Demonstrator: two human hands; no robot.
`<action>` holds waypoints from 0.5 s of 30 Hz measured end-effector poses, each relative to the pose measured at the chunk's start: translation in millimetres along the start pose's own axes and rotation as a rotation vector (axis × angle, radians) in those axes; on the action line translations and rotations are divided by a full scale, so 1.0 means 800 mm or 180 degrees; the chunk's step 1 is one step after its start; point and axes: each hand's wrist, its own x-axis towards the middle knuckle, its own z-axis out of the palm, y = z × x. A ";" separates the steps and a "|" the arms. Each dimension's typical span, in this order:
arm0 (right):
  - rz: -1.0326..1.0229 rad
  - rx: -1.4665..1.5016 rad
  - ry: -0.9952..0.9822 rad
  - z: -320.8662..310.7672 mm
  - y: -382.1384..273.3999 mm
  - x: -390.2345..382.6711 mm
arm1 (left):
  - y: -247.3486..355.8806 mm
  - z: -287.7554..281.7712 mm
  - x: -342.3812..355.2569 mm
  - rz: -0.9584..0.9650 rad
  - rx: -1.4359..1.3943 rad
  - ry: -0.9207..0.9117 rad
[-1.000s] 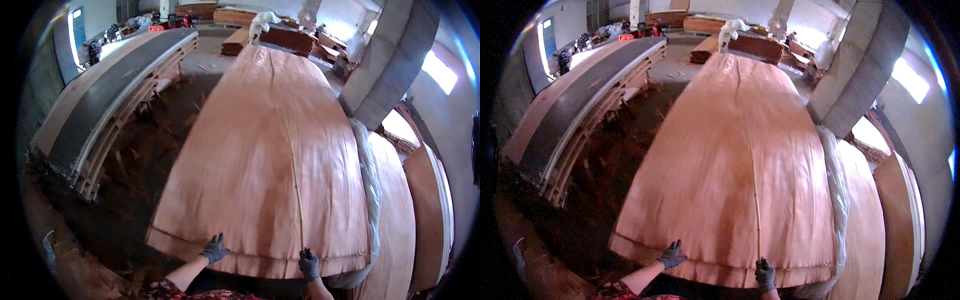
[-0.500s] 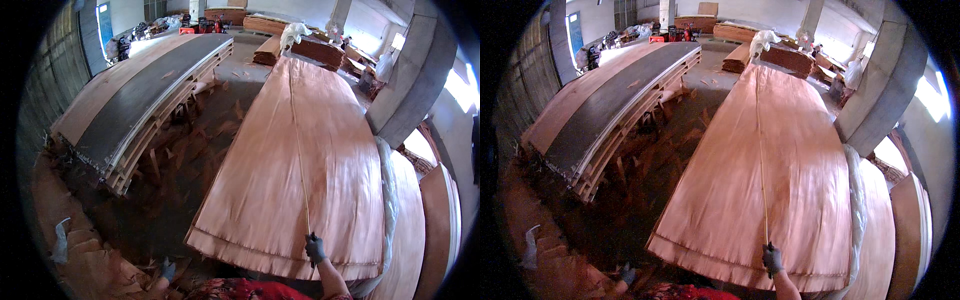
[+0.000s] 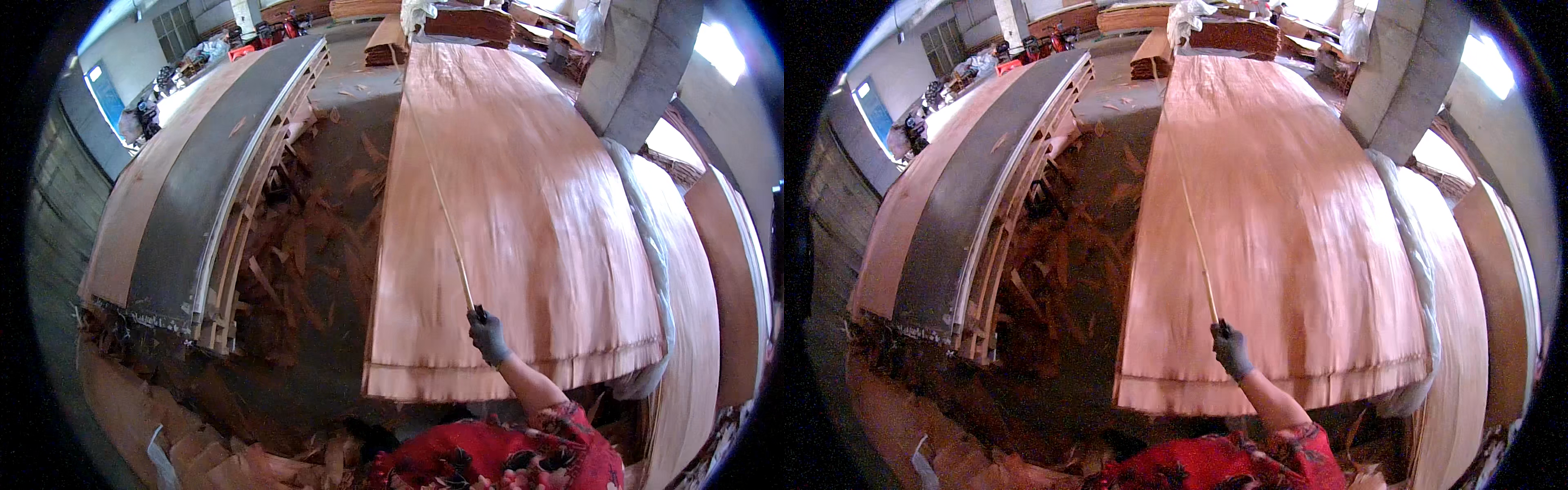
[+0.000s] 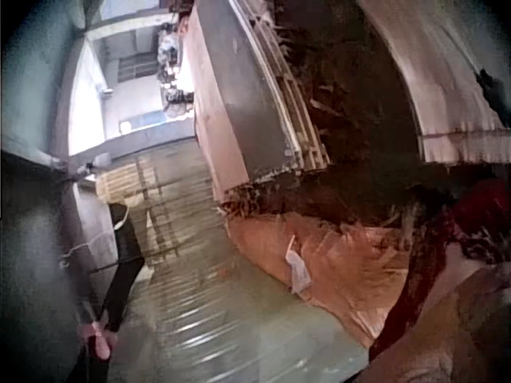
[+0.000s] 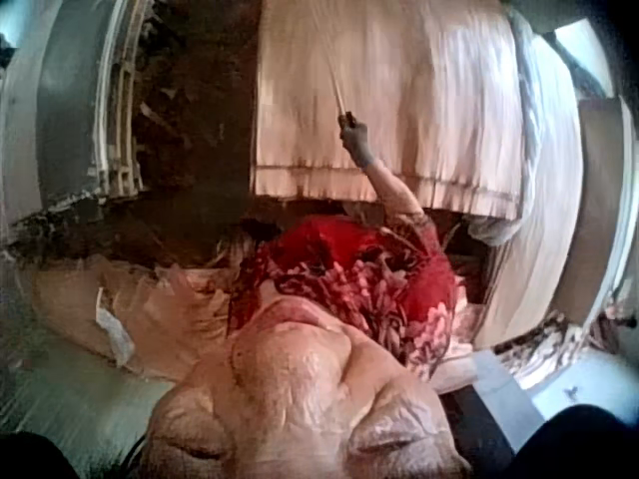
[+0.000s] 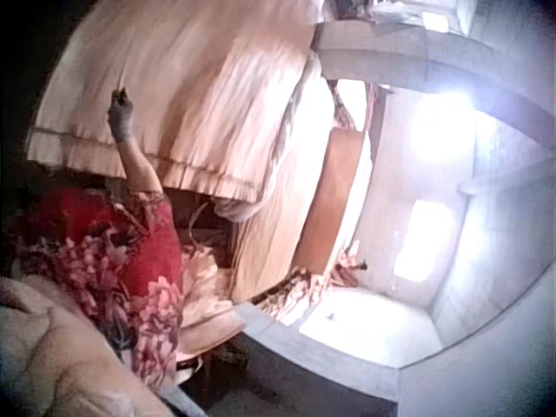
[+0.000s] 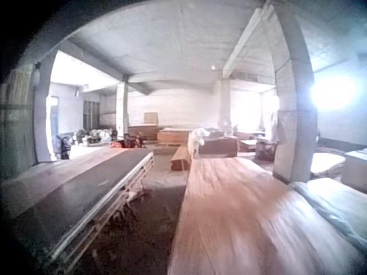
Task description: The person cuts a large sheet of light brown material on a workbench using a utility knife. They measure the material with a tape measure and cut it into smaller rectangular pieces, stacking the cut sections on the table.
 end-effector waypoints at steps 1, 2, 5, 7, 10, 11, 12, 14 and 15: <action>-0.0059 -0.0008 -0.0086 0.034 -0.003 -0.002 | -0.017 -0.020 0.007 -0.0018 -0.0030 0.0003; -0.0124 -0.0030 -0.0197 0.069 -0.005 -0.007 | -0.035 -0.039 0.016 -0.0024 -0.0083 0.0017; 0.0051 0.0022 -0.0414 0.202 -0.035 -0.049 | -0.133 -0.107 0.016 -0.0215 -0.0236 0.0214; -0.0037 0.0084 -0.0547 0.260 -0.048 -0.071 | -0.198 -0.138 0.011 -0.0294 -0.0190 0.0322; -0.0497 0.0490 -0.1240 0.306 -0.066 -0.077 | -0.260 -0.211 0.030 -0.0199 0.0373 0.0516; -0.0143 0.0605 -0.0986 0.337 -0.083 -0.084 | -0.281 -0.235 0.032 -0.0230 0.0562 0.0636; -0.0445 0.0826 -0.1738 0.358 -0.080 -0.078 | -0.300 -0.256 0.038 -0.0251 0.0705 0.0836; -0.0166 0.0437 -0.1202 0.447 -0.113 -0.105 | -0.324 -0.317 0.059 -0.0327 0.0675 0.1270; -0.0309 0.0376 -0.1293 0.479 -0.117 -0.099 | -0.328 -0.336 0.071 -0.0321 0.0218 0.1436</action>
